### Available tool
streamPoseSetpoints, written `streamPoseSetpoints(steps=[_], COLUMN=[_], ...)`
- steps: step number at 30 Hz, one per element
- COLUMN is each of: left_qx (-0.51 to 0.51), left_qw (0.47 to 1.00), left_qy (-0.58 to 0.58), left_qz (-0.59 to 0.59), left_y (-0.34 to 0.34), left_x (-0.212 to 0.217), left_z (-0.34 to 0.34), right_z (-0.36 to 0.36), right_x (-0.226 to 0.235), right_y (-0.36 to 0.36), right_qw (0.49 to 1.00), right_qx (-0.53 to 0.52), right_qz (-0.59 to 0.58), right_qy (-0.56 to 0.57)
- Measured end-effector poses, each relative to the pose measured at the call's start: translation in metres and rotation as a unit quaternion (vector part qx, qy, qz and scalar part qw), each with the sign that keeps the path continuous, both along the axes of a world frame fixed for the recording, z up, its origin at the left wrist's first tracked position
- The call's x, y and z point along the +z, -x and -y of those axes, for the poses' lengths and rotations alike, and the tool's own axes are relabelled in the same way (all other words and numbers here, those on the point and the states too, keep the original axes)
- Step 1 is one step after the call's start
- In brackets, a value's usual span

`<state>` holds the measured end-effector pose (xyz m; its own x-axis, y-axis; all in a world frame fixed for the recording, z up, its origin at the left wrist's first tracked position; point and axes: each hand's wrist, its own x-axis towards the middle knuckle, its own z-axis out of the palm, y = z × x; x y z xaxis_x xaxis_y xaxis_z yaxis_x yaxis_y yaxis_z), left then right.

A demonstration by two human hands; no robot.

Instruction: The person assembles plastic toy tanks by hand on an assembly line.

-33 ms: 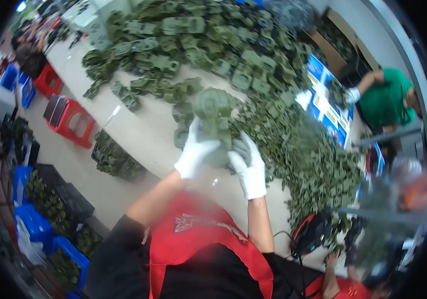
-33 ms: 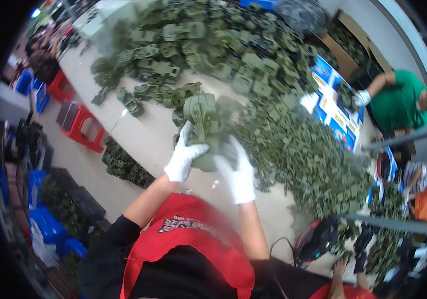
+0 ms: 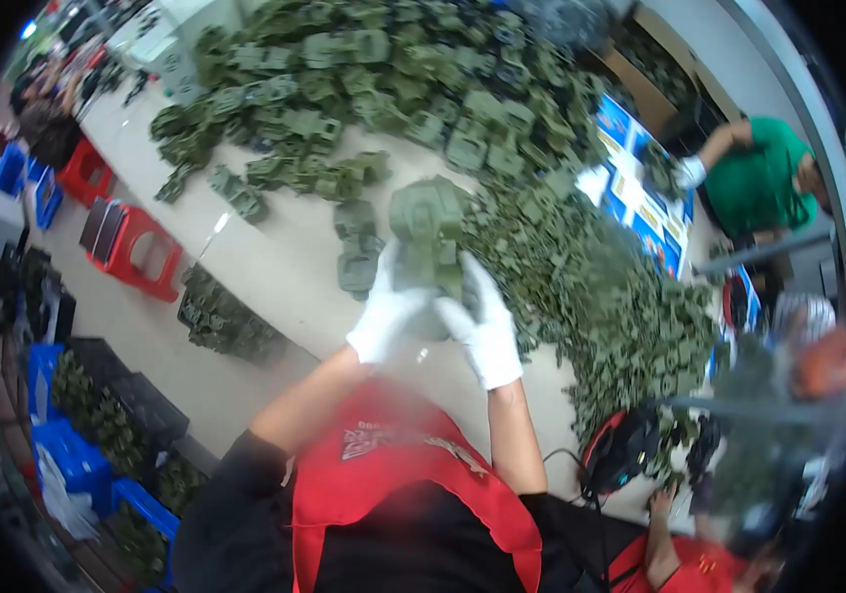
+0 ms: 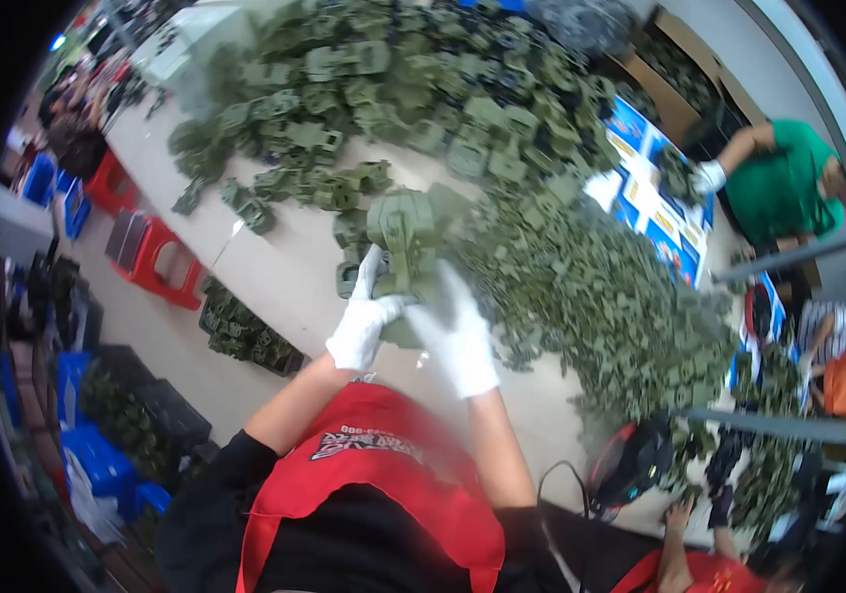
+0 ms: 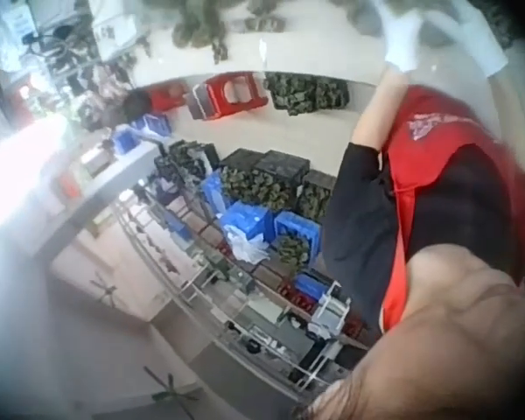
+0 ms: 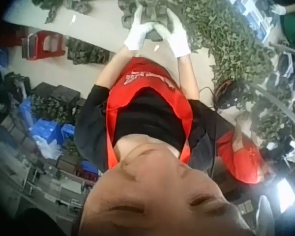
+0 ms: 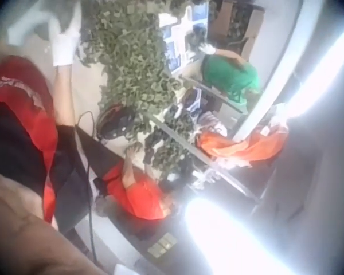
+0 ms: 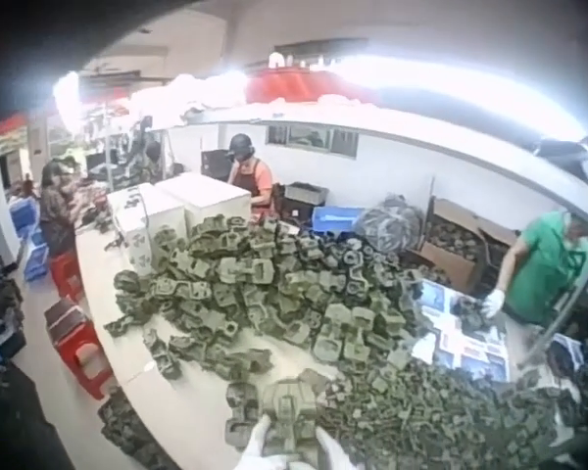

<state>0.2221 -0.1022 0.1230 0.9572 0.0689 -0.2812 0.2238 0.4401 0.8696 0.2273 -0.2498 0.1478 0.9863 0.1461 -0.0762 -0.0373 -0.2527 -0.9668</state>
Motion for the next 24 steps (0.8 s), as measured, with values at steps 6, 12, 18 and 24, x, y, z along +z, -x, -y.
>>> streamPoseSetpoints(steps=[6,12,18,24], left_qx=[-0.177,-0.339,-0.344,-0.271], left_qw=[0.984,0.929,0.880,0.905], left_qy=[0.006,0.129,0.325,0.321], left_qz=[0.000,-0.079,-0.044,-0.064], left_y=[0.023,0.029,0.034,0.018], left_x=[-0.012,-0.030,-0.042,-0.049], left_z=[0.021,-0.041,-0.014,0.008], right_z=[0.038,0.083,0.060,0.118], right_x=[-0.038,-0.056,-0.087,-0.159], right_y=[0.041,0.071,0.047,-0.047], right_qw=[0.996,0.963,0.934,0.888], right_qx=[-0.014,-0.068,-0.008,-0.279], right_qz=[0.058,-0.261,-0.134,-0.128], right_qy=[0.063,-0.023,0.331,0.342])
